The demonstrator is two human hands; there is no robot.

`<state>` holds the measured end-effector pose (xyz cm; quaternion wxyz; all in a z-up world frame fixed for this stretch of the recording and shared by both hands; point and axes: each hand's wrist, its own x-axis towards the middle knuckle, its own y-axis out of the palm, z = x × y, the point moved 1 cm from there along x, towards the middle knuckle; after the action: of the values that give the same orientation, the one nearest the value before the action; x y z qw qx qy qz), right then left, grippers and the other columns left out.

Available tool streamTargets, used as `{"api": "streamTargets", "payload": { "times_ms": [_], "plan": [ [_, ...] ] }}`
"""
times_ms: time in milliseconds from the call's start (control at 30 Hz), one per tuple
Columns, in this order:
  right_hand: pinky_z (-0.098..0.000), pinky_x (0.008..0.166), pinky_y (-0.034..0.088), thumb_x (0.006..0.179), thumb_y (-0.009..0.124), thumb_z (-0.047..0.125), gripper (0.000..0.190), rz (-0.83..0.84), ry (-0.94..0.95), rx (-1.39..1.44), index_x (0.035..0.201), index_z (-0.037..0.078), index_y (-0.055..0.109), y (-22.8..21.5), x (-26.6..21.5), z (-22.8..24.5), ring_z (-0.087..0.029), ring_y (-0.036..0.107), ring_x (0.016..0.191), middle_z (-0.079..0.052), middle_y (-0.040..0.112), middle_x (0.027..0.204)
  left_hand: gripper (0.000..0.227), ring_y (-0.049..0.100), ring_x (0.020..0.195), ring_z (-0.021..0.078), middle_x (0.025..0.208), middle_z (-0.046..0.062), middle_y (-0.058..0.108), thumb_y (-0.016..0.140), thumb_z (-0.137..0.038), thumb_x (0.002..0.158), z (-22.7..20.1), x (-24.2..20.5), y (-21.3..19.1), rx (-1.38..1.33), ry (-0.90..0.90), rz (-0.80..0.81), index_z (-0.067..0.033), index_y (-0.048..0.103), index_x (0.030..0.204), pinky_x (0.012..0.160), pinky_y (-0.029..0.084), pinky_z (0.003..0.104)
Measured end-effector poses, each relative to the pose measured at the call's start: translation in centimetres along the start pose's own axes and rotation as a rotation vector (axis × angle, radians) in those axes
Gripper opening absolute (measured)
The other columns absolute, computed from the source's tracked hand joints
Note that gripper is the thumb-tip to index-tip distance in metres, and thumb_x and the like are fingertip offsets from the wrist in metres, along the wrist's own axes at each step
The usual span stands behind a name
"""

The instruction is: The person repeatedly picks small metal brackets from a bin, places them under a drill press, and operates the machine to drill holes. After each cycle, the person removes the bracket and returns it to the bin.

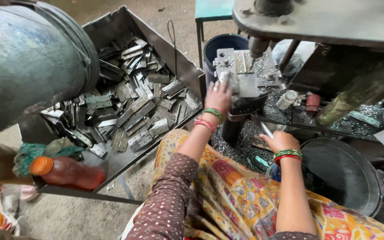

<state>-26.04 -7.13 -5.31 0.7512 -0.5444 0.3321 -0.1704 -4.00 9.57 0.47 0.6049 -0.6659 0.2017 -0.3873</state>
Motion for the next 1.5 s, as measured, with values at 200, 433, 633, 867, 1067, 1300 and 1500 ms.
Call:
{"api": "streamTargets", "payload": {
  "times_ms": [200, 433, 633, 867, 1067, 1300, 1500],
  "plan": [
    [-0.0486, 0.088, 0.057, 0.087, 0.062, 0.072, 0.069, 0.063, 0.018, 0.046, 0.102, 0.007, 0.081, -0.8, -0.3, 0.6, -0.039, 0.074, 0.098, -0.023, 0.076, 0.103, 0.064, 0.039, 0.143, 0.0294, 0.152, 0.016, 0.045, 0.055, -0.033, 0.087, -5.9, 0.3, 1.0, -0.077, -0.08, -0.08, -0.003, 0.054, 0.144, 0.121, 0.019, 0.052],
    [-0.0482, 0.087, 0.057, 0.086, 0.065, 0.065, 0.059, 0.073, 0.05, 0.125, 0.104, 0.011, 0.08, -2.7, -1.5, 1.6, -0.038, 0.074, 0.098, -0.02, 0.077, 0.103, 0.056, 0.033, 0.149, 0.025, 0.16, 0.008, 0.039, 0.031, -0.045, 0.105, -7.5, 1.4, 2.1, -0.011, -0.084, 0.064, -0.0088, 0.059, 0.136, 0.125, 0.013, 0.053],
    [-0.0482, 0.085, 0.058, 0.087, 0.063, 0.067, 0.062, 0.054, 0.043, 0.101, 0.101, 0.01, 0.081, -1.3, -0.8, 0.8, -0.038, 0.074, 0.094, -0.02, 0.077, 0.099, 0.055, 0.036, 0.148, 0.0272, 0.152, 0.009, 0.049, 0.032, -0.043, 0.105, -5.9, 4.8, 2.5, -0.057, -0.14, 0.075, -0.0078, 0.064, 0.133, 0.126, 0.009, 0.054],
    [-0.05, 0.082, 0.058, 0.09, 0.061, 0.068, 0.063, -0.03, 0.052, 0.117, 0.099, 0.008, 0.079, 6.4, -0.5, -1.3, -0.039, 0.075, 0.089, -0.021, 0.077, 0.093, 0.045, 0.042, 0.146, 0.0269, 0.146, 0.009, 0.056, 0.04, -0.031, 0.102, -5.8, 4.6, 3.3, -0.048, -0.111, 0.056, -0.0075, 0.067, 0.129, 0.128, 0.011, 0.054],
    [-0.049, 0.084, 0.058, 0.084, 0.066, 0.068, 0.065, 0.058, 0.058, 0.146, 0.098, 0.007, 0.081, 2.6, 0.6, -0.7, -0.039, 0.074, 0.091, -0.022, 0.076, 0.095, 0.041, 0.041, 0.142, 0.0279, 0.144, 0.011, 0.055, 0.044, -0.028, 0.098, -5.4, 4.9, 2.7, -0.089, -0.092, 0.029, -0.0072, 0.068, 0.124, 0.123, 0.01, 0.056],
    [-0.0485, 0.082, 0.059, 0.086, 0.064, 0.072, 0.069, 0.01, 0.044, 0.122, 0.102, 0.007, 0.079, 4.5, -0.1, -0.9, -0.04, 0.075, 0.09, -0.023, 0.076, 0.096, 0.036, 0.042, 0.146, 0.026, 0.145, 0.008, 0.057, 0.045, -0.024, 0.101, -5.3, 6.6, 2.9, -0.108, -0.133, 0.108, -0.0119, 0.074, 0.117, 0.126, 0.011, 0.055],
    [-0.0493, 0.081, 0.057, 0.082, 0.066, 0.07, 0.069, 0.013, 0.024, 0.142, 0.098, 0.004, 0.08, 4.6, -0.3, -1.2, -0.042, 0.073, 0.089, -0.024, 0.075, 0.093, 0.035, 0.047, 0.14, 0.0278, 0.14, 0.009, 0.059, 0.047, -0.025, 0.1, -5.3, 5.5, 2.7, -0.126, -0.09, 0.024, -0.0091, 0.075, 0.113, 0.125, 0.01, 0.055]
  ]
}}
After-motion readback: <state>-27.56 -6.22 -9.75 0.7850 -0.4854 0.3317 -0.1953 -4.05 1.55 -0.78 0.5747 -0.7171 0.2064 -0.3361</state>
